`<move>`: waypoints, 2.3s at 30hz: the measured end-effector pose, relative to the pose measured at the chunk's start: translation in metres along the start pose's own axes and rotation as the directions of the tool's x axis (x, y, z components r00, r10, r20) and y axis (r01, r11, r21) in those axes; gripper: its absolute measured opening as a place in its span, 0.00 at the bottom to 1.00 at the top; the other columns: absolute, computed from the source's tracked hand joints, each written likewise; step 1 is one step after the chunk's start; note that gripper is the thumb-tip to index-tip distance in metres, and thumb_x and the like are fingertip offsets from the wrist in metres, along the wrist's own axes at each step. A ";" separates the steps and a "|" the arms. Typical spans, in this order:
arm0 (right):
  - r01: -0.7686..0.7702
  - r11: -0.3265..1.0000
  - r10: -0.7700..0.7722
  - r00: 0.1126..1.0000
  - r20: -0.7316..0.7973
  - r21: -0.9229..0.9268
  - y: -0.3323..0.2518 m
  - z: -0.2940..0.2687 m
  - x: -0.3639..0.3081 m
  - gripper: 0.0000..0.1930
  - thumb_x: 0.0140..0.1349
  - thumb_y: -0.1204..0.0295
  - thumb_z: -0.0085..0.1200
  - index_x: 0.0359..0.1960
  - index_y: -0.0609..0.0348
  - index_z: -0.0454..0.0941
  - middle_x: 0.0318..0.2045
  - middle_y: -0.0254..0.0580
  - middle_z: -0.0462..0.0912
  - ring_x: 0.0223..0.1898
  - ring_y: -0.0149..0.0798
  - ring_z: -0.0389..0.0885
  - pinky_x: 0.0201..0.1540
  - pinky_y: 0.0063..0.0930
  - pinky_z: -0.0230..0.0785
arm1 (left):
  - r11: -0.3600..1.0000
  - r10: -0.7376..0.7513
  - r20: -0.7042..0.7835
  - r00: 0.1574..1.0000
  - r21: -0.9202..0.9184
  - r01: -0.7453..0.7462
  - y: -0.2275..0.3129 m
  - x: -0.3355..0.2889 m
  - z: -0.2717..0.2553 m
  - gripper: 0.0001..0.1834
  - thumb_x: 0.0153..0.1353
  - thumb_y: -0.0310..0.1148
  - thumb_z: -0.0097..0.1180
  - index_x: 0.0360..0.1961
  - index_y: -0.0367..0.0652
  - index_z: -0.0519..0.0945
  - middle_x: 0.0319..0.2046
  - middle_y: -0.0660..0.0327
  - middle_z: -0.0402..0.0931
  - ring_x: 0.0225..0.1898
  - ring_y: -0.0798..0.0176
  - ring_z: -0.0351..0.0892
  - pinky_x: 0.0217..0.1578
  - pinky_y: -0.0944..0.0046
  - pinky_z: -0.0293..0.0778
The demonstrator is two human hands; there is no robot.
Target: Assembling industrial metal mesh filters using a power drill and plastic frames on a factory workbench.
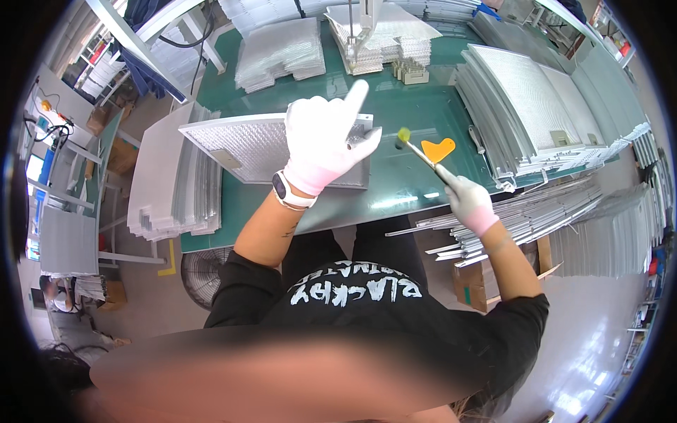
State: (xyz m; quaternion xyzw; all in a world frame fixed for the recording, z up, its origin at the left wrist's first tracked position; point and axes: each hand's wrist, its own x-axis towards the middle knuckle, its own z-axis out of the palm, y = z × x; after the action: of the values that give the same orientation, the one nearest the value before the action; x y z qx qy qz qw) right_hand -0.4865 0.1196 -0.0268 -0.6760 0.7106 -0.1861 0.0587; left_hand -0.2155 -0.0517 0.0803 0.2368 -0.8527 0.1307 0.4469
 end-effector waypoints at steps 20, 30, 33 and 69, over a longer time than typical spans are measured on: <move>0.107 -0.544 -0.312 0.895 -0.319 0.833 -0.204 -0.210 0.240 0.11 0.66 0.64 0.57 0.46 0.53 0.77 0.35 0.34 0.81 0.35 0.27 0.80 0.37 0.22 0.75 | 0.995 -0.097 -0.170 0.981 -0.047 0.091 0.004 0.014 0.034 0.13 0.40 0.36 0.65 0.12 0.51 0.71 0.13 0.66 0.67 0.19 0.59 0.69 0.27 0.56 0.61; 0.007 -0.620 -0.424 0.838 -0.342 0.785 -0.204 -0.187 0.250 0.08 0.68 0.63 0.55 0.37 0.49 0.72 0.23 0.33 0.75 0.19 0.27 0.70 0.20 0.18 0.63 | 0.985 -0.061 -0.146 0.987 -0.166 0.036 -0.003 0.014 0.029 0.08 0.39 0.33 0.65 0.17 0.52 0.75 0.15 0.66 0.71 0.18 0.58 0.73 0.24 0.55 0.62; 0.080 -0.402 -0.551 0.775 -0.310 0.912 -0.202 -0.166 0.245 0.10 0.68 0.60 0.55 0.33 0.48 0.70 0.23 0.33 0.72 0.18 0.28 0.66 0.20 0.18 0.59 | 0.974 -0.100 -0.150 0.984 -0.218 0.065 0.001 0.019 0.025 0.06 0.41 0.33 0.65 0.22 0.51 0.79 0.15 0.67 0.73 0.19 0.61 0.75 0.23 0.57 0.65; -0.423 -0.750 -0.624 0.706 -0.334 0.508 -0.205 -0.113 0.242 0.22 0.68 0.57 0.54 0.57 0.59 0.76 0.53 0.51 0.82 0.54 0.47 0.81 0.60 0.48 0.71 | 0.956 -0.081 -0.116 0.990 -0.290 0.044 0.005 -0.025 -0.003 0.16 0.48 0.43 0.68 0.35 0.46 0.84 0.31 0.65 0.80 0.30 0.57 0.78 0.34 0.57 0.74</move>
State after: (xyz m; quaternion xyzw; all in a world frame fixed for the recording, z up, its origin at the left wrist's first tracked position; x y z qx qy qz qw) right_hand -0.3508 -0.1010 0.1893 -0.3148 -0.2110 -0.4965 0.7810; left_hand -0.2042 -0.0390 0.0614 0.1875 -0.8248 0.0063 0.5334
